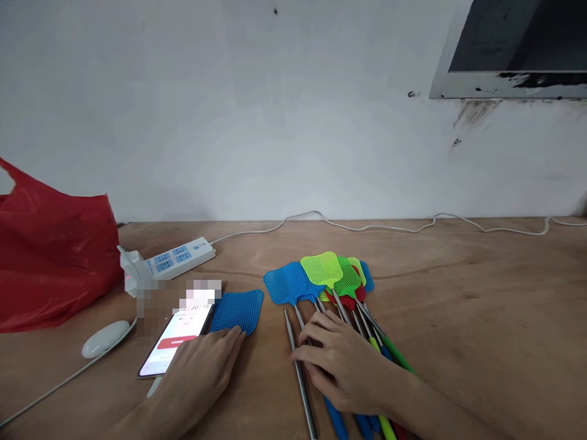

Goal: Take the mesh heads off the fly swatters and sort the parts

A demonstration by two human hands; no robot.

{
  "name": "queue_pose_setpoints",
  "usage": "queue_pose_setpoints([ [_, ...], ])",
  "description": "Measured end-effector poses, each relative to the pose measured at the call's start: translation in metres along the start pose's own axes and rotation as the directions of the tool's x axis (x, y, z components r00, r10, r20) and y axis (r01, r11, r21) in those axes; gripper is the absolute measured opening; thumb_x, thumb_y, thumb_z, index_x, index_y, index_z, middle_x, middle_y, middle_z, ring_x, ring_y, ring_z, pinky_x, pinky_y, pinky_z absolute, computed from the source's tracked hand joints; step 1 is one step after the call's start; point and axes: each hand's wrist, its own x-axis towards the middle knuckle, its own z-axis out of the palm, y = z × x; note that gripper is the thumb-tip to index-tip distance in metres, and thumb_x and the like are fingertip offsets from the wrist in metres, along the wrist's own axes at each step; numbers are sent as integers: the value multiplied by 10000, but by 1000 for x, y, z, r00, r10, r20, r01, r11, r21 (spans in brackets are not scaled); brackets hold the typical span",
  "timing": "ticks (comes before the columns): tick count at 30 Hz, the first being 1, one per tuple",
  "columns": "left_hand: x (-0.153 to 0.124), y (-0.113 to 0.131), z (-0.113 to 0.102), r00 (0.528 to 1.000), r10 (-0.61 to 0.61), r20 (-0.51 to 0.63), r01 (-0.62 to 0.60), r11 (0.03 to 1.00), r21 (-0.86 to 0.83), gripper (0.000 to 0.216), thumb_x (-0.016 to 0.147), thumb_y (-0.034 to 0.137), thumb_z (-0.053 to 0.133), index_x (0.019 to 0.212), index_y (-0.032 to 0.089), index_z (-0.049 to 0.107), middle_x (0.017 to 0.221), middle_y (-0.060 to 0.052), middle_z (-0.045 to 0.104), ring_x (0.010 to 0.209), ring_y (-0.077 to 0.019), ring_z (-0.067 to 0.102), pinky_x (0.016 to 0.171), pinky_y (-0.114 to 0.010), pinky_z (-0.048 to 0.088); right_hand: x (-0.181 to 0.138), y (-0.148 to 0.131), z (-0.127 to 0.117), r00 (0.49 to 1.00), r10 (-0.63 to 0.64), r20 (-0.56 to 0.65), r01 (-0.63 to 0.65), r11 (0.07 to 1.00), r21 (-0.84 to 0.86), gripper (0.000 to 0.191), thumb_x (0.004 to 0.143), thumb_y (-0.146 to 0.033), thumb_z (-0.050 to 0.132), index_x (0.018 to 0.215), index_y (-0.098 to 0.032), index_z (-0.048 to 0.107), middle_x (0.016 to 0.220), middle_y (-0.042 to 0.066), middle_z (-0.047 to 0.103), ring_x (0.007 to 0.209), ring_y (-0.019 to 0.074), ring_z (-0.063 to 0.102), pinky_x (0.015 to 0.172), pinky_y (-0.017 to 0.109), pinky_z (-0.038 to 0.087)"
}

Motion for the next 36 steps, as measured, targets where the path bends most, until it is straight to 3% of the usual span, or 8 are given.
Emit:
queue_pose_setpoints([
  [7,-4,3,5,981,120,-153,-153,961,-228,393,1061,217,293,817,209,601,817,-55,710,766,-268,693,638,-336,424,0,1,1,1000,-2,-3,2,1000,1,288,947,-113,485,1152,-217,658,1082,60,652,1028,227,540,988,459,413],
  [12,-5,1,0,1000,6,-30,-5,1000,23,337,1023,155,307,929,181,630,778,-102,710,715,-347,697,564,-368,394,1,0,0,1000,-4,-5,4,1000,0,279,955,-126,481,1148,-218,662,1083,63,649,1030,229,541,970,449,426],
  [15,-5,-1,2,1000,-5,11,4,999,36,337,1009,131,308,943,176,635,783,-112,716,710,-348,697,566,-368,393,1,0,0,1000,1,-11,-1,1000,0,272,957,-126,481,1140,-215,662,1079,63,648,1025,226,538,950,435,436],
  [21,-9,2,-1,942,174,-288,-288,861,-420,447,1073,300,220,733,221,501,719,-27,648,665,-211,640,616,-310,405,-1,1,1,1000,-4,-8,4,1000,-8,270,955,-125,492,1148,-214,657,1089,62,642,1044,225,530,958,429,429],
  [24,-5,-2,-4,914,172,-368,-310,881,-358,447,1065,303,211,711,224,473,681,-27,624,605,-207,615,566,-313,352,-1,1,1,1000,-1,-2,1,1000,-9,281,954,-123,489,1159,-217,657,1100,63,642,1049,227,527,964,433,426],
  [27,2,-9,-1,946,82,-314,-121,987,-108,428,1048,297,272,733,212,550,640,-55,641,573,-258,630,526,-330,275,0,0,0,1000,-3,-11,3,1000,-12,275,960,-132,483,1153,-216,662,1089,63,646,1034,224,531,961,432,425],
  [30,5,-12,5,979,20,-202,-7,998,63,440,1041,306,330,729,199,621,653,-96,677,606,-309,660,517,-330,248,1,-1,0,1000,-2,-30,2,1000,-13,235,962,-159,496,1106,-208,676,1048,62,651,1006,223,528,947,431,427],
  [36,-5,-1,-1,956,212,-200,-250,951,-185,456,1054,289,320,691,202,582,690,-44,674,630,-213,638,557,-304,336,1,-2,1,999,-5,-46,4,1000,-22,141,937,-182,539,930,-192,679,951,54,640,941,212,514,928,409,432],
])
